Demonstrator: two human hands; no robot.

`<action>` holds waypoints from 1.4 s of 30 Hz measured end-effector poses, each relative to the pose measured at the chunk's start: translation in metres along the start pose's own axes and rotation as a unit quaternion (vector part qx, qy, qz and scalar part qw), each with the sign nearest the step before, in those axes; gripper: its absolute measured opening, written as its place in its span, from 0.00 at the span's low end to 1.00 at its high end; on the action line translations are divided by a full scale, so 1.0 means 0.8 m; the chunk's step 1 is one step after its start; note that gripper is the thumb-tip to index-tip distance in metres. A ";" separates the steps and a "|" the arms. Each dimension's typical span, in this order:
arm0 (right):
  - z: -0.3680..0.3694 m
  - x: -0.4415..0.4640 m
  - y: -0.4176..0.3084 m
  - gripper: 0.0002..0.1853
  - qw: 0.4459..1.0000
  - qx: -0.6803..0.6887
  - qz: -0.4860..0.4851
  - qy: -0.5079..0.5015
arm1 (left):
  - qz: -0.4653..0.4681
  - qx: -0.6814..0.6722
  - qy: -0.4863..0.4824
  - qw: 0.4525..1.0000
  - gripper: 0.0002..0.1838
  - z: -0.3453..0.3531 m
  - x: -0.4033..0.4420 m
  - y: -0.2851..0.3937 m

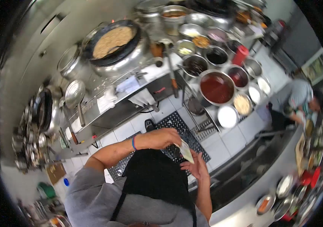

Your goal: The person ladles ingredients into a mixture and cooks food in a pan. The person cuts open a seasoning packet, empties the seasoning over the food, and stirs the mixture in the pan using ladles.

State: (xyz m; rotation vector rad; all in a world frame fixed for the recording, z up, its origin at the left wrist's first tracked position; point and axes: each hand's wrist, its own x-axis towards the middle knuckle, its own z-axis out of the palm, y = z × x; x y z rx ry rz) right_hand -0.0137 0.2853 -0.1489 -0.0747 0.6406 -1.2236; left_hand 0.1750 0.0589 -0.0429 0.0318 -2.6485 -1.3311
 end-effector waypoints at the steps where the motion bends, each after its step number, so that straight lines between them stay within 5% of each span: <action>1: 0.018 0.034 0.001 0.41 0.995 0.089 0.049 0.001 | 0.019 -0.030 0.017 0.999 0.16 -0.022 -0.004 0.000; 2: 0.029 0.065 -0.001 0.40 0.980 0.176 0.097 0.006 | 0.039 -0.038 0.016 0.998 0.16 -0.047 -0.010 -0.008; 7: 0.135 0.223 -0.036 0.30 0.997 0.036 0.062 0.041 | 0.090 0.007 0.066 0.994 0.17 -0.201 -0.072 -0.068; 9: 0.207 0.280 -0.058 0.28 0.993 -0.052 0.018 0.106 | 0.077 0.107 0.196 0.972 0.20 -0.265 -0.107 -0.080; 10: 0.245 0.314 -0.076 0.31 0.991 -0.120 -0.021 0.050 | 0.070 0.158 0.251 0.952 0.21 -0.299 -0.125 -0.084; 11: 0.285 0.356 -0.082 0.34 0.972 -0.150 -0.129 0.125 | 0.029 0.178 0.304 0.936 0.22 -0.330 -0.144 -0.090; 14: 0.382 0.442 -0.153 0.36 0.937 -0.283 -0.206 0.013 | -0.057 0.207 0.421 0.881 0.24 -0.409 -0.210 -0.093; 17: 0.478 0.545 -0.167 0.23 0.838 -0.390 -0.373 0.082 | -0.109 0.176 0.469 0.859 0.24 -0.432 -0.272 -0.106; 18: 0.476 0.583 -0.179 0.23 0.739 -0.554 -0.345 0.168 | -0.130 0.156 0.469 0.859 0.23 -0.425 -0.289 -0.114; 20: 0.519 0.650 -0.175 0.23 0.607 -0.683 -0.401 0.073 | -0.171 0.117 0.464 0.861 0.21 -0.403 -0.320 -0.127; 22: 0.559 0.698 -0.167 0.23 0.593 -0.662 -0.456 0.052 | -0.211 0.086 0.472 0.852 0.19 -0.373 -0.352 -0.138; 26: 0.575 0.795 -0.182 0.22 0.448 -0.779 -0.437 0.041 | -0.312 0.012 0.500 0.808 0.17 -0.320 -0.401 -0.140; 29: 0.603 0.833 -0.184 0.20 0.531 -0.674 -0.512 0.039 | -0.335 0.045 0.546 0.767 0.17 -0.293 -0.423 -0.146; 32: 0.604 0.876 -0.189 0.20 0.350 -0.821 -0.449 0.044 | -0.360 0.060 0.561 0.743 0.17 -0.301 -0.433 -0.148; 34: 0.623 0.889 -0.193 0.20 0.538 -0.687 -0.486 0.045 | -0.357 0.088 0.578 0.729 0.17 -0.318 -0.434 -0.146; 36: 0.624 0.917 -0.196 0.20 0.446 -0.745 -0.495 0.027 | -0.337 0.100 0.601 0.718 0.17 -0.339 -0.429 -0.143; 39: 0.641 0.937 -0.207 0.21 0.446 -0.733 -0.513 0.034 | -0.284 0.098 0.636 0.711 0.16 -0.382 -0.422 -0.151; 42: 0.667 0.929 -0.195 0.18 0.366 -0.834 -0.412 0.018 | -0.244 0.082 0.655 0.711 0.15 -0.448 -0.409 -0.167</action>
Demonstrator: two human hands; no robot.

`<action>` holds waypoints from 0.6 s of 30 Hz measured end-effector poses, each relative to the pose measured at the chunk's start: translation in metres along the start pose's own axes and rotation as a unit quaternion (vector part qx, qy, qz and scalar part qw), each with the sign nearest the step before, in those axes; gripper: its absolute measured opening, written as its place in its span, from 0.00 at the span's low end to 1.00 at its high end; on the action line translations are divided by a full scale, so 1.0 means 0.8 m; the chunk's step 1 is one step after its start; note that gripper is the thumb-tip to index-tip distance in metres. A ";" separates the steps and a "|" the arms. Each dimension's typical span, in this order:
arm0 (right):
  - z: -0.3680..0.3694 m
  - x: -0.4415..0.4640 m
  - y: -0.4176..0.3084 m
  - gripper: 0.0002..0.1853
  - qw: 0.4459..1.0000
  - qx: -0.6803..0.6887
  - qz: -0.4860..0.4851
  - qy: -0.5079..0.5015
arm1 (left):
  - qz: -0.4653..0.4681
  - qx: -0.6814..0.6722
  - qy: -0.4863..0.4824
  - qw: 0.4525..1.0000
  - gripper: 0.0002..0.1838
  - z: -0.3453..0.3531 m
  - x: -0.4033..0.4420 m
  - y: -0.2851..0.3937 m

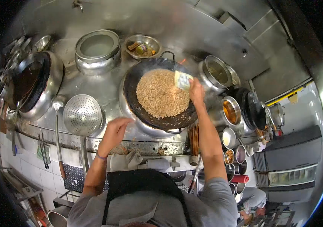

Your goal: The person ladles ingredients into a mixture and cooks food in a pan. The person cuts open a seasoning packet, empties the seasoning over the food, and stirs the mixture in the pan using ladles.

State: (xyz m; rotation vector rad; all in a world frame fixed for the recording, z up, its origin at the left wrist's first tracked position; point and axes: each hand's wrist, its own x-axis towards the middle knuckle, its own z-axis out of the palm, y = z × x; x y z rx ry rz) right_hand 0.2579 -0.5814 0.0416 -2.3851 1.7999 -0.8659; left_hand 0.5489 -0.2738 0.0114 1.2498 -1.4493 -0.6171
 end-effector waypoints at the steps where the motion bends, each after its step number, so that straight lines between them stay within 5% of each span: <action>1: 0.011 0.011 0.015 0.17 1.000 0.008 -0.006 0.006 | 0.038 0.008 0.015 0.999 0.14 0.009 0.028 -0.003; 6: 0.022 0.031 0.022 0.14 0.991 0.124 -0.049 0.031 | 0.136 0.074 -0.012 0.988 0.15 0.082 0.199 -0.045; 8: 0.013 0.037 0.011 0.13 0.967 0.235 -0.048 0.083 | 0.208 0.155 0.071 0.963 0.19 0.135 0.272 -0.088; 9: 0.010 0.037 0.010 0.13 0.960 0.209 -0.176 0.065 | 0.183 0.181 0.080 0.963 0.20 0.142 0.292 -0.070; 10: 0.006 0.026 0.015 0.13 0.988 0.080 -0.133 -0.018 | 0.156 0.207 0.082 0.962 0.22 0.151 0.303 -0.055; 12: 0.002 0.021 0.017 0.14 0.969 0.224 -0.089 -0.050 | 0.135 0.198 -0.002 0.971 0.26 0.164 0.325 -0.052; 14: -0.016 0.014 0.011 0.15 0.970 0.204 -0.094 -0.089 | 0.128 0.124 -0.153 0.972 0.28 0.163 0.346 -0.082; 15: -0.022 0.000 0.009 0.16 0.969 0.200 -0.091 -0.112 | 0.049 -0.042 -0.221 0.973 0.21 0.164 0.346 -0.086; 18: -0.023 -0.020 0.020 0.17 0.957 0.214 -0.072 -0.185 | 0.026 0.032 -0.206 0.978 0.15 0.160 0.321 -0.076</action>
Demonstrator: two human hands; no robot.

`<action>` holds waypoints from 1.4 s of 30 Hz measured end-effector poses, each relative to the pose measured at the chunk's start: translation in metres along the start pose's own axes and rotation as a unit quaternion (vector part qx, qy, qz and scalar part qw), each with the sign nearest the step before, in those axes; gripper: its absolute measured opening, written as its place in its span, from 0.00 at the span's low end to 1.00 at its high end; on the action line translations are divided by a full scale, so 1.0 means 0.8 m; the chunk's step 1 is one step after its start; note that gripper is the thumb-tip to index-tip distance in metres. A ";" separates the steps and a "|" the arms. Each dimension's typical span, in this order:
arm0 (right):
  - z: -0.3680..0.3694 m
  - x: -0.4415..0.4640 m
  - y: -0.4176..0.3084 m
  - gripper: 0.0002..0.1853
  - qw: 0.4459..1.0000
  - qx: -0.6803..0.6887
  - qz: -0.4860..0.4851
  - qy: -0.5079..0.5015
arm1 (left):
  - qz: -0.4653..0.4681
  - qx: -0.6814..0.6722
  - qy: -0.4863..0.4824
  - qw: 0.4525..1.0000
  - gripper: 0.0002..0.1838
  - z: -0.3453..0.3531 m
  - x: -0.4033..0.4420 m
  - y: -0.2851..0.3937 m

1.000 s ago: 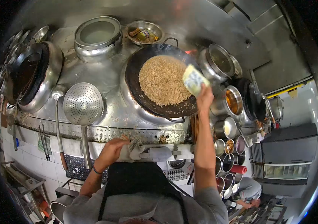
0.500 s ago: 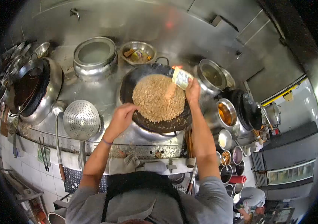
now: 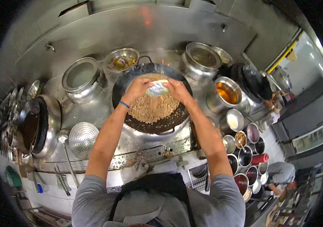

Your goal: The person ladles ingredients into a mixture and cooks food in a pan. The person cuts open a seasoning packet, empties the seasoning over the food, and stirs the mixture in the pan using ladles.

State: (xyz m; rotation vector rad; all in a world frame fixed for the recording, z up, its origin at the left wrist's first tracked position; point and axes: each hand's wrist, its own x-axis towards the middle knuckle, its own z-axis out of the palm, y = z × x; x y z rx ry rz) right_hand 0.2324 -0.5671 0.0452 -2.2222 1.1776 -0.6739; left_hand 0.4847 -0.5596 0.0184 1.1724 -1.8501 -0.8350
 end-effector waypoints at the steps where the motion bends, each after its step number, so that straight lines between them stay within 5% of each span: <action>1: 0.008 -0.012 -0.003 0.17 0.989 0.093 -0.079 0.089 | 0.017 -0.007 0.043 0.999 0.14 0.001 -0.013 0.012; 7: 0.019 -0.037 0.039 0.11 0.960 0.228 0.085 0.137 | -0.007 -0.146 0.085 0.986 0.12 0.036 -0.013 -0.046; 9: 0.016 -0.038 0.030 0.08 0.944 0.253 0.115 0.177 | 0.025 -0.057 0.080 0.995 0.11 0.039 -0.020 -0.029; 12: 0.017 -0.043 0.021 0.06 0.985 0.067 -0.092 0.132 | 0.068 -0.001 0.121 0.990 0.12 0.042 -0.019 -0.024; 16: 0.010 -0.045 -0.018 0.04 0.965 0.070 -0.003 0.254 | 0.090 0.000 0.118 0.989 0.09 0.043 -0.020 -0.005; 20: 0.033 -0.044 0.030 0.05 0.980 0.008 -0.062 0.189 | 0.095 -0.017 0.196 0.976 0.07 0.049 -0.011 -0.022; 26: 0.042 -0.036 0.013 0.08 0.981 -0.070 -0.072 0.166 | 0.202 0.021 0.167 0.965 0.05 0.053 -0.003 -0.002; 28: 0.045 -0.025 0.013 0.09 0.976 0.026 -0.005 0.216 | 0.151 0.033 0.167 0.974 0.05 0.040 -0.001 0.003; 33: 0.068 0.007 0.028 0.10 0.971 -0.037 -0.119 0.204 | 0.177 0.127 0.158 0.963 0.07 0.025 0.012 -0.017; 36: 0.069 0.019 0.034 0.11 0.978 -0.010 -0.029 0.205 | 0.176 0.123 0.212 0.953 0.07 -0.003 0.003 -0.001; 39: 0.064 0.027 0.040 0.12 0.976 0.049 -0.052 0.205 | -0.029 0.083 0.084 0.993 0.10 -0.021 0.002 0.005; 42: 0.058 0.030 0.043 0.11 0.989 0.048 0.021 0.140 | 0.048 0.075 0.093 0.992 0.09 -0.008 0.007 -0.019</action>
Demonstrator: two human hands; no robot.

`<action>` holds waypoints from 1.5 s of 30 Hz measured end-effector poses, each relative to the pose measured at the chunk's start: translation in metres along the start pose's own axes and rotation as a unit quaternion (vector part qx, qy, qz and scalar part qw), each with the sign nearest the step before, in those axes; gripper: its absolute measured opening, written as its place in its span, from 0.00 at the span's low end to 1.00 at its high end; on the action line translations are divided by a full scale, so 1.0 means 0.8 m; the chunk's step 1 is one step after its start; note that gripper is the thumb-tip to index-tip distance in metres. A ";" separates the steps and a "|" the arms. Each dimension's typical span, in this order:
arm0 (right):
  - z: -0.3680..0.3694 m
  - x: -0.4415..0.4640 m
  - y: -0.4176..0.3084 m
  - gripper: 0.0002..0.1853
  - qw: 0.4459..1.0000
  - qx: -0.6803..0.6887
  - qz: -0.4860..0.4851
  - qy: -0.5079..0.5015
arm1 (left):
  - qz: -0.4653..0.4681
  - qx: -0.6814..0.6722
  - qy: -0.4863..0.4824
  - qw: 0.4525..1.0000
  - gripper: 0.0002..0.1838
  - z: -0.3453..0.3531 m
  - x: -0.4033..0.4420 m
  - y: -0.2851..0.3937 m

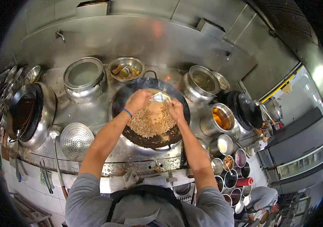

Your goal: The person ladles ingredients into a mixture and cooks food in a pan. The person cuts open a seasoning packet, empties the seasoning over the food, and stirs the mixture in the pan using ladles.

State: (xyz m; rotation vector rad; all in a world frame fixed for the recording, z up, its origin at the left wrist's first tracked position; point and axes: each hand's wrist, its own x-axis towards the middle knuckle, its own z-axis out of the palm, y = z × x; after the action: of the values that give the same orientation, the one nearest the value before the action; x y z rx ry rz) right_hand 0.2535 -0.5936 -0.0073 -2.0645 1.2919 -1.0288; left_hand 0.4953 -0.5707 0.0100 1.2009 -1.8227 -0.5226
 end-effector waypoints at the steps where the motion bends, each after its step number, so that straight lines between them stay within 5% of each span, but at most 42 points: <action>1: -0.004 -0.003 0.000 0.11 0.999 -0.034 0.009 -0.028 | 0.023 -0.023 0.015 0.999 0.09 0.005 -0.001 -0.007; 3: -0.004 -0.013 -0.007 0.10 0.998 -0.055 -0.036 -0.013 | 0.070 -0.069 0.044 0.994 0.08 0.003 -0.002 -0.005; 6: 0.003 -0.006 0.004 0.10 0.996 0.053 -0.059 0.042 | 0.039 0.203 0.037 0.978 0.08 -0.008 -0.009 -0.003; 9: 0.027 -0.004 0.007 0.10 0.988 0.011 -0.138 0.069 | 0.109 0.161 0.022 0.981 0.09 0.018 -0.005 -0.006; 15: 0.011 -0.011 -0.010 0.10 0.993 0.036 -0.082 0.071 | -0.021 0.211 0.043 0.976 0.10 0.011 -0.006 -0.012; 18: 0.016 -0.017 0.015 0.11 0.997 -0.002 -0.041 0.059 | 0.138 0.100 0.029 0.985 0.07 0.043 -0.008 -0.031; 21: 0.006 -0.028 0.009 0.12 0.998 0.023 -0.022 0.063 | 0.038 0.161 -0.028 0.986 0.07 0.026 -0.005 -0.055; 25: 0.022 -0.031 0.005 0.13 0.988 0.023 -0.078 0.133 | 0.104 0.167 0.017 0.980 0.07 0.038 0.003 -0.041; 28: 0.016 -0.038 0.039 0.12 0.992 0.095 0.013 0.086 | 0.094 0.150 -0.030 0.984 0.08 0.038 -0.011 -0.035; 30: 0.001 -0.041 0.038 0.09 0.996 0.068 0.022 0.047 | 0.005 0.097 -0.038 0.995 0.09 0.037 -0.007 -0.044; 34: 0.001 -0.044 0.046 0.10 0.996 -0.013 -0.054 0.074 | 0.085 0.146 -0.091 0.981 0.12 0.054 0.011 -0.033; 36: -0.005 -0.056 0.040 0.11 0.995 -0.041 0.086 0.008 | 0.091 0.174 -0.147 0.969 0.14 0.067 0.011 -0.013; 40: -0.015 -0.059 0.030 0.12 0.984 -0.167 0.038 -0.050 | 0.087 0.246 -0.085 0.962 0.15 0.038 0.014 -0.018; 43: -0.028 -0.055 0.024 0.11 0.972 -0.205 -0.089 0.071 | 0.077 0.287 -0.092 0.950 0.14 0.025 0.005 -0.005; 45: -0.025 -0.056 0.016 0.10 0.976 -0.190 -0.089 0.051 | 0.101 0.298 -0.091 0.945 0.13 0.055 0.001 -0.026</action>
State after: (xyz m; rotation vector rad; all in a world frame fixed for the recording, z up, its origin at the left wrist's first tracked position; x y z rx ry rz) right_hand 0.2188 -0.5592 -0.0200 -2.4794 1.4704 -1.0396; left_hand 0.4692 -0.5852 -0.0282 1.3606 -2.3287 0.0547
